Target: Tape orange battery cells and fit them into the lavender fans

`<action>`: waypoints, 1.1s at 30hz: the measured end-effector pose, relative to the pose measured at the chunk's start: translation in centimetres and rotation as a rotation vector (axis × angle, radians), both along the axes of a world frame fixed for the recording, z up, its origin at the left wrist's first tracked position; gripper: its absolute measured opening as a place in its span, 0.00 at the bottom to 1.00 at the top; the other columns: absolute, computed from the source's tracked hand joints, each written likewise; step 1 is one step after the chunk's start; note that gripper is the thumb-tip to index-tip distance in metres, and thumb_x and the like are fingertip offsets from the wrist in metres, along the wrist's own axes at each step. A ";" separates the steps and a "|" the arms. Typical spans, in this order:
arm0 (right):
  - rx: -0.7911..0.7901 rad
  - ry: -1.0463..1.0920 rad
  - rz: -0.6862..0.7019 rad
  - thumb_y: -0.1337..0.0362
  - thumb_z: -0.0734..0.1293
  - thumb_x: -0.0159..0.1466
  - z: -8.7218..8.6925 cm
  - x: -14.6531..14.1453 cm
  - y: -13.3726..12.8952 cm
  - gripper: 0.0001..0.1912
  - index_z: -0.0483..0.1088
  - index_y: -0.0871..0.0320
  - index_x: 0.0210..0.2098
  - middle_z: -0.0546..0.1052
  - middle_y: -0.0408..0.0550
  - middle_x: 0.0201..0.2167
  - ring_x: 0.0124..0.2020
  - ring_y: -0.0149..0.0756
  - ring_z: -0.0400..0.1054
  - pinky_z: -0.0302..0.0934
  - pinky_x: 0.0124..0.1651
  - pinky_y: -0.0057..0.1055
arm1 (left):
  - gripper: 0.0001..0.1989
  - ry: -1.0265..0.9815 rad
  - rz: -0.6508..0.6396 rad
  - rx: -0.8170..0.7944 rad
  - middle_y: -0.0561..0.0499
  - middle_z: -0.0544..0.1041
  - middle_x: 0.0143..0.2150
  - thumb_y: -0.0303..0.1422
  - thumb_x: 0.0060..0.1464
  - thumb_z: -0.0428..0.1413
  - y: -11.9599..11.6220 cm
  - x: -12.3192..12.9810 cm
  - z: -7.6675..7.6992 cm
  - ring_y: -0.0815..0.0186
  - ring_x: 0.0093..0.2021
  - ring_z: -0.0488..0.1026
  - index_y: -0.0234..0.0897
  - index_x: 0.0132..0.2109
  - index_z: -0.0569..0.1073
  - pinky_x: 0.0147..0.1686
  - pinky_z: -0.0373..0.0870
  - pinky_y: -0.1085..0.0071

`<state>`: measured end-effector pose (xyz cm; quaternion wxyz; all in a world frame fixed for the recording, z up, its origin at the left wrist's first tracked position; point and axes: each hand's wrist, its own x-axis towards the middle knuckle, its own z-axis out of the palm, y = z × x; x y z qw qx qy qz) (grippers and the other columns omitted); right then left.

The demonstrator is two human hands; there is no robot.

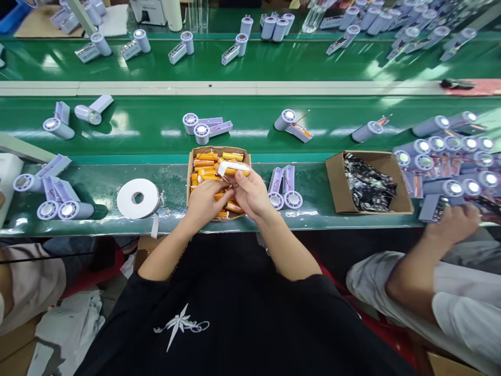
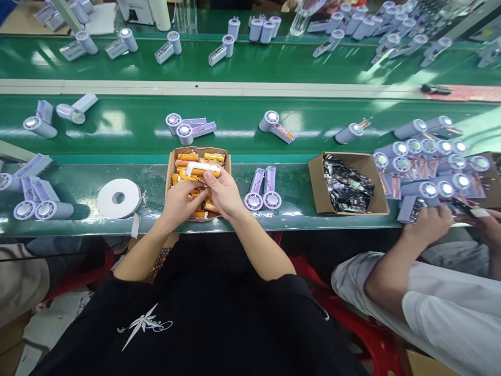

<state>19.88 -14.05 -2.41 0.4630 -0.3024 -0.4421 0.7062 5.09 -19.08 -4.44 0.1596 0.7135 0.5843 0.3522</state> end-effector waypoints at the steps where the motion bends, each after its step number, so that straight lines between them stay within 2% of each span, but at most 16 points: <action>1: 0.000 0.004 -0.005 0.34 0.80 0.58 -0.2 -0.1 0.0 0.35 0.76 0.52 0.53 0.85 0.52 0.58 0.61 0.46 0.80 0.67 0.74 0.50 | 0.10 -0.029 -0.013 -0.006 0.44 0.87 0.47 0.39 0.71 0.60 0.1 0.0 -0.1 0.56 0.50 0.83 0.40 0.49 0.83 0.54 0.77 0.59; 3: 0.003 0.022 -0.033 0.35 0.80 0.59 -0.7 -0.1 0.2 0.34 0.77 0.51 0.53 0.86 0.51 0.57 0.60 0.46 0.80 0.67 0.74 0.49 | 0.10 -0.091 -0.050 -0.044 0.46 0.87 0.44 0.38 0.70 0.60 0.2 -0.2 -0.2 0.58 0.47 0.83 0.40 0.47 0.83 0.52 0.78 0.61; 6: 0.042 0.035 -0.122 0.37 0.76 0.65 -1.5 0.8 1.6 0.30 0.77 0.51 0.55 0.85 0.51 0.57 0.62 0.45 0.80 0.69 0.73 0.49 | 0.10 -0.189 -0.083 -0.128 0.48 0.85 0.39 0.39 0.70 0.60 0.0 -0.8 -0.4 0.60 0.40 0.82 0.40 0.42 0.82 0.47 0.77 0.64; 9: 0.168 -0.053 -0.246 0.35 0.66 0.72 -1.5 3.3 3.8 0.29 0.74 0.47 0.61 0.82 0.51 0.62 0.67 0.46 0.76 0.72 0.70 0.51 | 0.12 -0.292 -0.002 -0.187 0.51 0.82 0.33 0.40 0.69 0.58 -0.7 -1.5 -0.8 0.63 0.33 0.78 0.39 0.39 0.78 0.36 0.75 0.68; 11: 0.264 -0.163 -0.303 0.36 0.63 0.74 -0.8 5.4 5.0 0.29 0.72 0.45 0.63 0.80 0.51 0.65 0.69 0.47 0.74 0.74 0.67 0.51 | 0.13 -0.291 0.028 -0.205 0.51 0.80 0.31 0.41 0.70 0.56 -1.3 -1.7 -0.7 0.64 0.31 0.77 0.39 0.39 0.77 0.33 0.74 0.69; 12: 0.302 -0.212 -0.320 0.36 0.64 0.74 -0.3 6.3 5.3 0.28 0.72 0.45 0.63 0.79 0.51 0.65 0.69 0.48 0.74 0.75 0.66 0.51 | 0.13 -0.255 0.016 -0.197 0.51 0.81 0.33 0.41 0.70 0.56 -1.5 -1.7 -0.5 0.63 0.33 0.78 0.39 0.40 0.77 0.36 0.75 0.68; 15: 0.372 -0.296 -0.320 0.40 0.74 0.68 1.1 8.2 5.0 0.28 0.70 0.45 0.60 0.82 0.52 0.61 0.62 0.48 0.80 0.77 0.63 0.50 | 0.12 -0.093 -0.063 -0.130 0.46 0.86 0.47 0.41 0.71 0.56 -0.9 -1.9 0.7 0.57 0.49 0.82 0.40 0.49 0.81 0.54 0.78 0.61; 16: 0.387 -0.309 -0.308 0.43 0.78 0.66 1.4 8.5 4.7 0.29 0.69 0.46 0.59 0.84 0.52 0.58 0.59 0.48 0.82 0.78 0.62 0.49 | 0.13 -0.051 -0.077 -0.119 0.45 0.86 0.52 0.41 0.71 0.56 0.0 -2.1 1.3 0.56 0.53 0.82 0.40 0.52 0.81 0.58 0.76 0.59; 18: 0.404 -0.334 -0.288 0.46 0.81 0.63 1.7 8.8 4.3 0.30 0.69 0.46 0.57 0.86 0.50 0.53 0.53 0.46 0.84 0.79 0.58 0.45 | 0.15 0.029 -0.062 -0.145 0.45 0.86 0.55 0.41 0.72 0.56 3.0 -2.9 2.5 0.56 0.55 0.81 0.41 0.55 0.81 0.59 0.75 0.60; 21: 0.430 -0.400 -0.335 0.48 0.81 0.62 1.3 9.3 4.5 0.25 0.72 0.49 0.50 0.87 0.48 0.46 0.46 0.44 0.86 0.81 0.48 0.39 | 0.16 0.239 0.016 -0.222 0.44 0.86 0.54 0.40 0.71 0.55 10.0 -4.2 3.5 0.54 0.53 0.80 0.40 0.56 0.82 0.54 0.74 0.60; 23: 0.457 -0.458 -0.401 0.49 0.82 0.61 0.8 9.7 4.9 0.24 0.75 0.51 0.49 0.88 0.46 0.42 0.41 0.43 0.85 0.80 0.42 0.36 | 0.18 0.423 0.030 -0.225 0.40 0.84 0.58 0.39 0.72 0.53 15.0 -4.6 3.5 0.51 0.57 0.77 0.37 0.57 0.83 0.56 0.71 0.57; 26: 0.489 -0.526 -0.473 0.51 0.81 0.62 0.1 10.8 5.4 0.28 0.76 0.52 0.58 0.86 0.42 0.34 0.34 0.38 0.83 0.78 0.39 0.34 | 0.19 0.695 -0.028 -0.194 0.35 0.80 0.63 0.39 0.71 0.54 20.7 -4.2 2.7 0.45 0.64 0.70 0.34 0.57 0.83 0.64 0.63 0.51; 29: 0.534 -0.590 -0.488 0.52 0.81 0.62 -0.2 12.4 5.5 0.31 0.74 0.52 0.60 0.84 0.38 0.29 0.29 0.36 0.81 0.76 0.36 0.32 | 0.17 0.898 -0.144 -0.198 0.33 0.80 0.62 0.34 0.66 0.58 23.2 -3.4 1.7 0.44 0.64 0.68 0.32 0.55 0.84 0.64 0.61 0.50; 33: 0.647 -0.680 -0.510 0.51 0.82 0.61 0.2 14.6 6.1 0.24 0.78 0.51 0.53 0.87 0.42 0.32 0.32 0.40 0.84 0.78 0.37 0.35 | 0.17 0.931 -0.279 -0.229 0.33 0.82 0.56 0.26 0.57 0.59 24.8 -3.5 0.6 0.47 0.61 0.72 0.30 0.52 0.85 0.59 0.66 0.58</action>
